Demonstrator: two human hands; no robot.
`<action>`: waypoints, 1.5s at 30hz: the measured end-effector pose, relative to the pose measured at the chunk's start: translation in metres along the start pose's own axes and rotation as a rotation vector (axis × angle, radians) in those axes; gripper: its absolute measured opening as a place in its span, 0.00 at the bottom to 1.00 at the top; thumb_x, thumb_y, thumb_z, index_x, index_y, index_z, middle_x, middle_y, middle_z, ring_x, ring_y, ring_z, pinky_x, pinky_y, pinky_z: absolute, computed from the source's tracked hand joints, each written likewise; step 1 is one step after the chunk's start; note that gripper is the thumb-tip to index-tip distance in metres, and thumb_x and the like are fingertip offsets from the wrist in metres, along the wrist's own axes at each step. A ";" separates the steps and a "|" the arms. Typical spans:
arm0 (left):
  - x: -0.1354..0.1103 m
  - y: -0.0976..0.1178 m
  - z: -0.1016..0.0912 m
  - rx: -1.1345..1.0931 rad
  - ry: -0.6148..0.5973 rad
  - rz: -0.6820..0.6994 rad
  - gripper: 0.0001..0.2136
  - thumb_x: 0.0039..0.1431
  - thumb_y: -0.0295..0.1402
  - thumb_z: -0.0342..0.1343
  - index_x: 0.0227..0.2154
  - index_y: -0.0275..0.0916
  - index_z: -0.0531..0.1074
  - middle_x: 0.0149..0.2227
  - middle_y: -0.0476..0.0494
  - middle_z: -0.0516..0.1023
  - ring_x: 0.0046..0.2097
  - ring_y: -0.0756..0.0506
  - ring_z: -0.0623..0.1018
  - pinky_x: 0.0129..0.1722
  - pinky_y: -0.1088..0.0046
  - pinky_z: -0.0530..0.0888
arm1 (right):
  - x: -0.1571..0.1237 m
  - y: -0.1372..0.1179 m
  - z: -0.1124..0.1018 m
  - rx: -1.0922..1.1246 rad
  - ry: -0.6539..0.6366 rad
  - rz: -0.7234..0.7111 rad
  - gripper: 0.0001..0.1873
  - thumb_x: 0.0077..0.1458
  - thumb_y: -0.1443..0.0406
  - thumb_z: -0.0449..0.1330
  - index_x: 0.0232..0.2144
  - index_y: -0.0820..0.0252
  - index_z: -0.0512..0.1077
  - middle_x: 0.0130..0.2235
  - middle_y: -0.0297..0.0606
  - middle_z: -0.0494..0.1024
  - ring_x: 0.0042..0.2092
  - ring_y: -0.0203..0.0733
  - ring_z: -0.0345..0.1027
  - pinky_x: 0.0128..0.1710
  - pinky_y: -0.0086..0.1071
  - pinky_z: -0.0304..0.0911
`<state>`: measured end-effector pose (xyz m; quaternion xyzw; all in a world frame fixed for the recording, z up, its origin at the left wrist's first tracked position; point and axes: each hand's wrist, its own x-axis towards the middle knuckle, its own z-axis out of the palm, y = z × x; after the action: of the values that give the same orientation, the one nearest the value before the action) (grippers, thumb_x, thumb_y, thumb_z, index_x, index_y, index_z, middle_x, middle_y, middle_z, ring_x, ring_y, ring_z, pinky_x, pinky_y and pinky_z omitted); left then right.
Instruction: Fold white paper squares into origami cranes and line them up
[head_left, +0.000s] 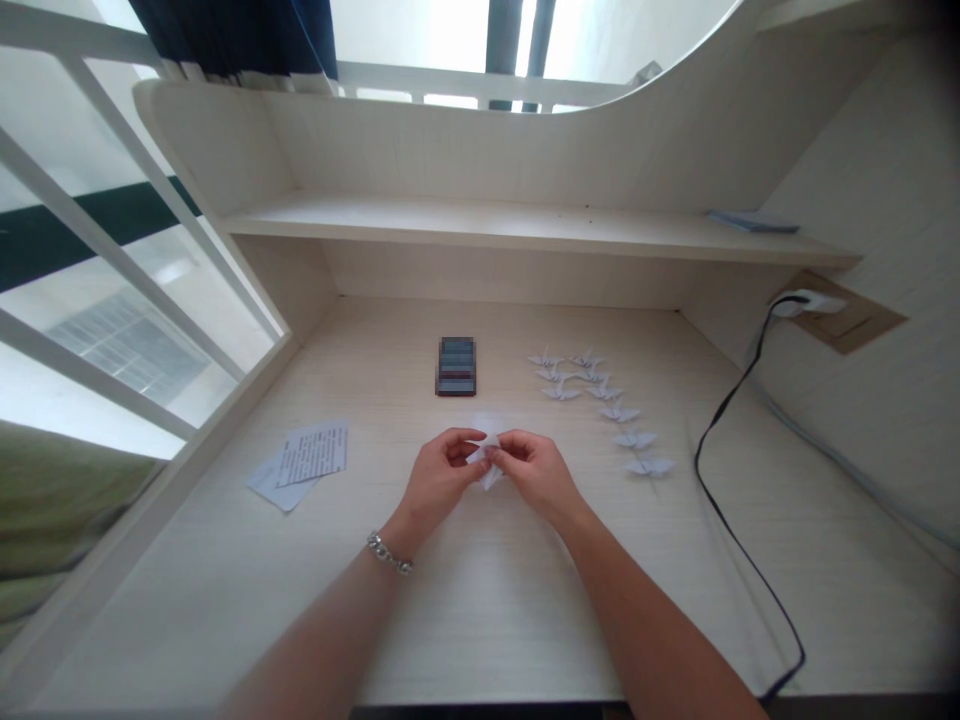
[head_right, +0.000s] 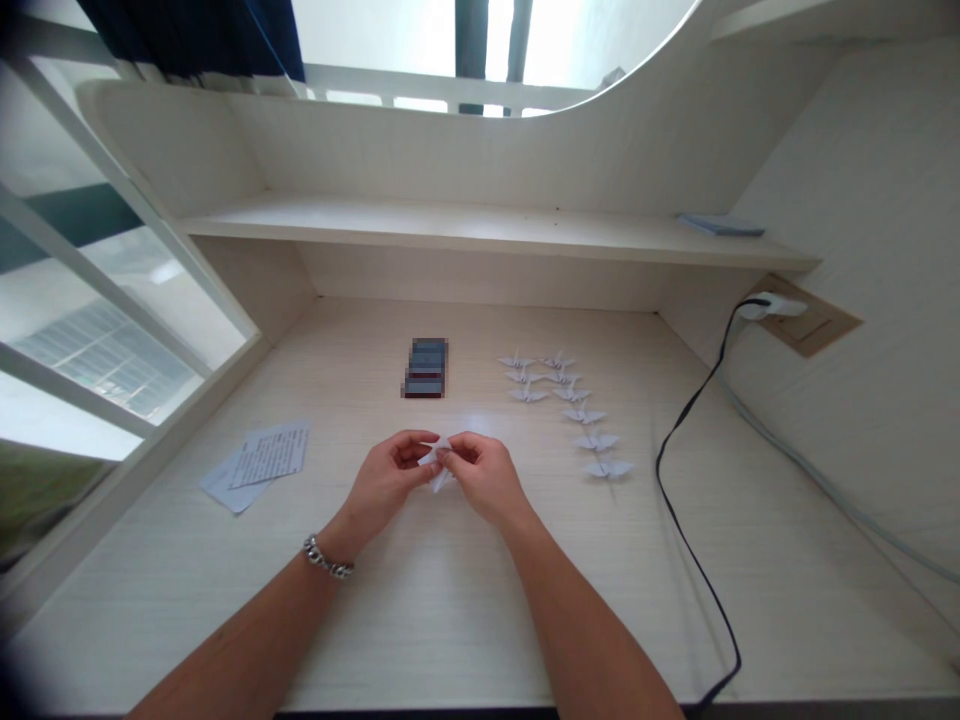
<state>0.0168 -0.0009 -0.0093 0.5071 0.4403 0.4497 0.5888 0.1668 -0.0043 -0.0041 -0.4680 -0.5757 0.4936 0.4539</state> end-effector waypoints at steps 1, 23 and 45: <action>0.000 0.000 0.000 0.014 -0.004 0.004 0.19 0.41 0.29 0.62 0.40 0.34 0.69 0.31 0.45 0.74 0.28 0.52 0.72 0.28 0.76 0.69 | 0.000 0.000 0.000 -0.011 0.036 -0.016 0.09 0.48 0.62 0.59 0.29 0.61 0.74 0.29 0.37 0.77 0.31 0.39 0.68 0.31 0.30 0.62; 0.001 0.007 -0.002 -0.042 0.021 -0.066 0.10 0.42 0.32 0.62 0.29 0.34 0.72 0.27 0.45 0.75 0.29 0.51 0.73 0.27 0.76 0.72 | 0.002 0.003 -0.001 0.051 0.019 0.014 0.08 0.43 0.64 0.62 0.29 0.62 0.75 0.29 0.38 0.77 0.31 0.38 0.68 0.31 0.30 0.63; 0.001 0.004 -0.003 -0.077 0.077 -0.071 0.08 0.41 0.29 0.61 0.27 0.33 0.73 0.26 0.45 0.76 0.29 0.49 0.74 0.28 0.75 0.71 | 0.002 -0.003 -0.005 0.203 0.052 0.173 0.09 0.37 0.65 0.64 0.26 0.63 0.73 0.25 0.34 0.74 0.26 0.34 0.67 0.27 0.28 0.64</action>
<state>0.0136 0.0013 -0.0060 0.4504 0.4627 0.4642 0.6062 0.1713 -0.0015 -0.0009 -0.4802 -0.4683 0.5743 0.4693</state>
